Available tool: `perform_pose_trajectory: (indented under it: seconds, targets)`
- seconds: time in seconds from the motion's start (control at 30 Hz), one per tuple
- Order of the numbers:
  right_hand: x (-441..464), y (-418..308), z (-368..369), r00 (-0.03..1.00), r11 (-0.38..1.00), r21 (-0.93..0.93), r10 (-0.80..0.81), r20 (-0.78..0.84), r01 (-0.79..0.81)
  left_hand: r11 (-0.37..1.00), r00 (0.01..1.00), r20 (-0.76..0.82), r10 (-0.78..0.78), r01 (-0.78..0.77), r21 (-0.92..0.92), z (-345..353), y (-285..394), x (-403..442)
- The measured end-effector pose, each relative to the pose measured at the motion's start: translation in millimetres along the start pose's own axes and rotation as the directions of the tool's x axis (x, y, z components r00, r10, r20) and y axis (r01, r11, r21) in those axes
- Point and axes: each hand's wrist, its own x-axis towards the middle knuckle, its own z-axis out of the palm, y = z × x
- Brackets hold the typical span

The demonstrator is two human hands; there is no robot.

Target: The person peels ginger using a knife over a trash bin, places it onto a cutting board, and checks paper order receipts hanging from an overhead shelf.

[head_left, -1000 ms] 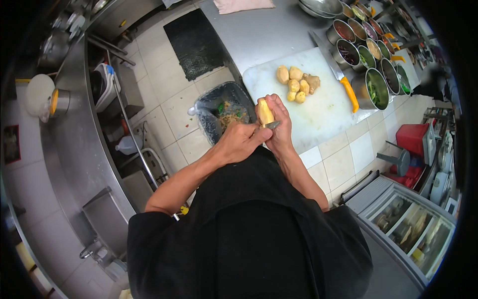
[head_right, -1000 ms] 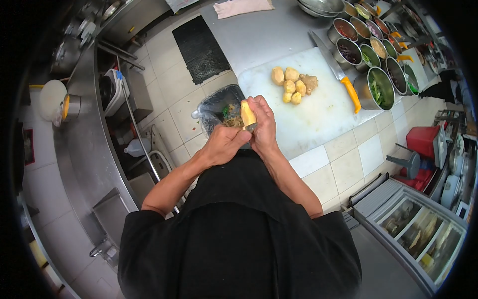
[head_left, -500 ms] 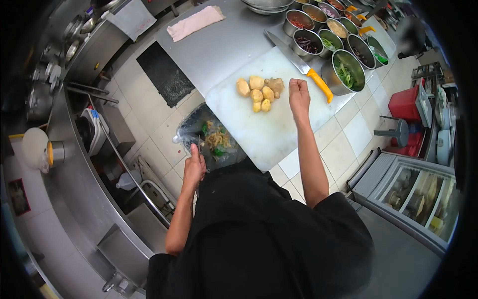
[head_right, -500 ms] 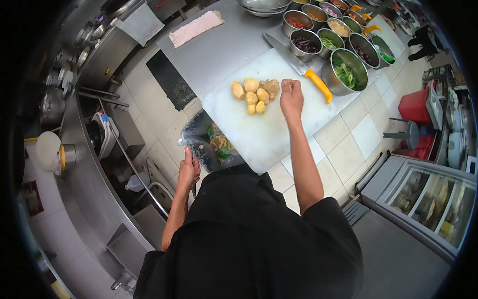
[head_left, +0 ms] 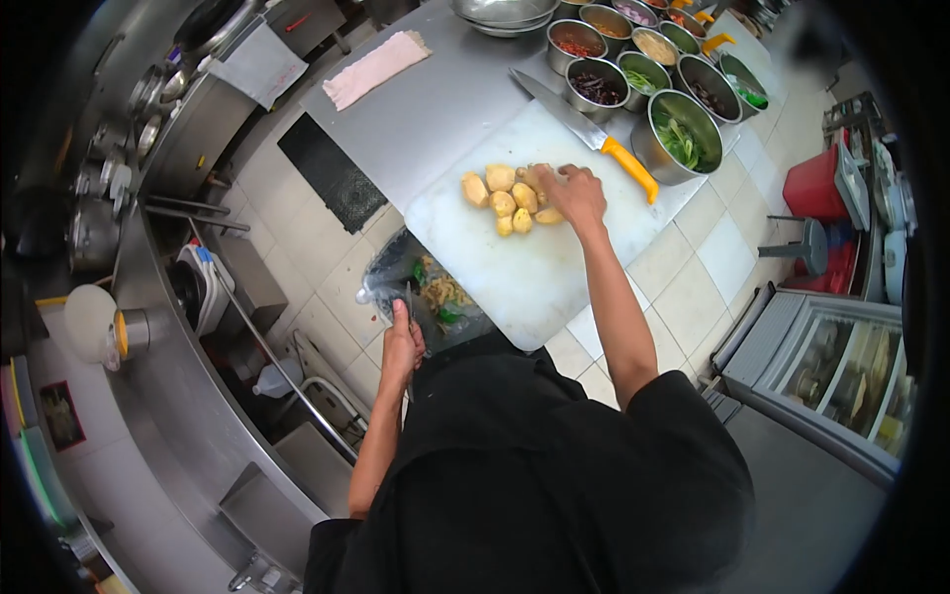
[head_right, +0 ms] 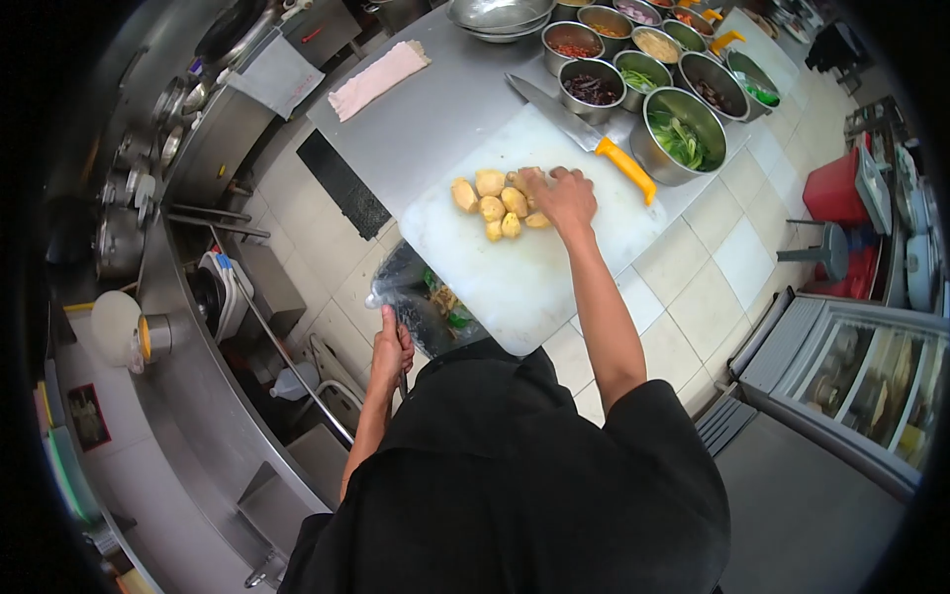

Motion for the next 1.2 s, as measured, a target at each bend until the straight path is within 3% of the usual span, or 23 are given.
perform_pose_trajectory:
  seconds: [0.07, 0.1, 0.2, 0.3, 0.37, 0.43, 0.53, 0.67, 0.8, 0.93, 0.97, 1.03, 1.13, 1.2]
  targets:
    - [12, -4, 7, 0.992, 0.992, -0.080, -0.090, 0.084, 0.097, 0.999, 1.000, -0.003, 0.022, -0.022, 0.050, 4, -1, 5]
    - [19, -9, 3, 0.977, 0.999, -0.020, -0.037, 0.210, 0.042, 0.997, 0.999, -0.006, 0.033, -0.033, 0.072, 5, -2, 7]
    - [35, -1, 14, 0.979, 0.987, 0.157, 0.014, 0.202, -0.047, 0.997, 0.998, 0.038, 0.047, -0.050, 0.061, 3, 1, 10]
    - [46, 11, 4, 0.989, 0.888, 0.455, -0.001, 0.146, -0.067, 0.998, 0.997, 0.043, 0.064, -0.065, 0.020, 0, 8, 7]
    - [46, 20, -8, 0.988, 0.681, 0.725, -0.023, 0.156, -0.099, 0.997, 0.995, 0.071, 0.073, -0.072, -0.018, -4, 8, 7]
    - [29, 14, -31, 0.979, 0.381, 0.914, -0.088, 0.186, -0.140, 0.995, 0.991, 0.114, 0.073, -0.065, -0.075, -7, 8, 7]
    - [-20, -7, -61, 0.924, 0.085, 0.972, -0.303, 0.233, -0.217, 0.995, 0.985, 0.142, 0.101, -0.097, -0.031, -7, 12, 6]
    - [-72, -20, -52, 0.920, -0.002, 0.943, -0.224, 0.323, -0.332, 0.993, 0.977, 0.186, 0.102, -0.110, 0.031, -7, 17, 7]
    - [-112, -29, -32, 0.871, -0.135, 0.879, -0.267, 0.412, -0.457, 0.996, 0.977, 0.206, 0.060, -0.072, 0.048, -14, 15, 8]
    - [-148, -56, -21, 0.841, -0.160, 0.837, -0.251, 0.478, -0.523, 0.998, 0.955, 0.289, 0.062, -0.051, -0.043, -24, 21, 0]
    - [-155, -60, -23, 0.829, -0.142, 0.851, -0.353, 0.433, -0.505, 0.994, 0.948, 0.301, 0.104, -0.095, -0.045, -28, 24, -2]
    - [-168, -76, -26, 0.829, -0.108, 0.879, -0.403, 0.387, -0.464, 0.982, 0.928, 0.321, 0.189, -0.181, -0.055, -35, 32, -7]
    - [-182, -96, -33, 0.801, -0.036, 0.899, -0.470, 0.370, -0.436, 0.815, 0.781, 0.272, 0.562, -0.579, -0.021, -36, 47, -19]
    - [-195, -113, -37, 0.795, 0.034, 0.905, -0.463, 0.391, -0.425, 0.718, 0.684, 0.290, 0.670, -0.696, -0.016, -37, 62, -27]
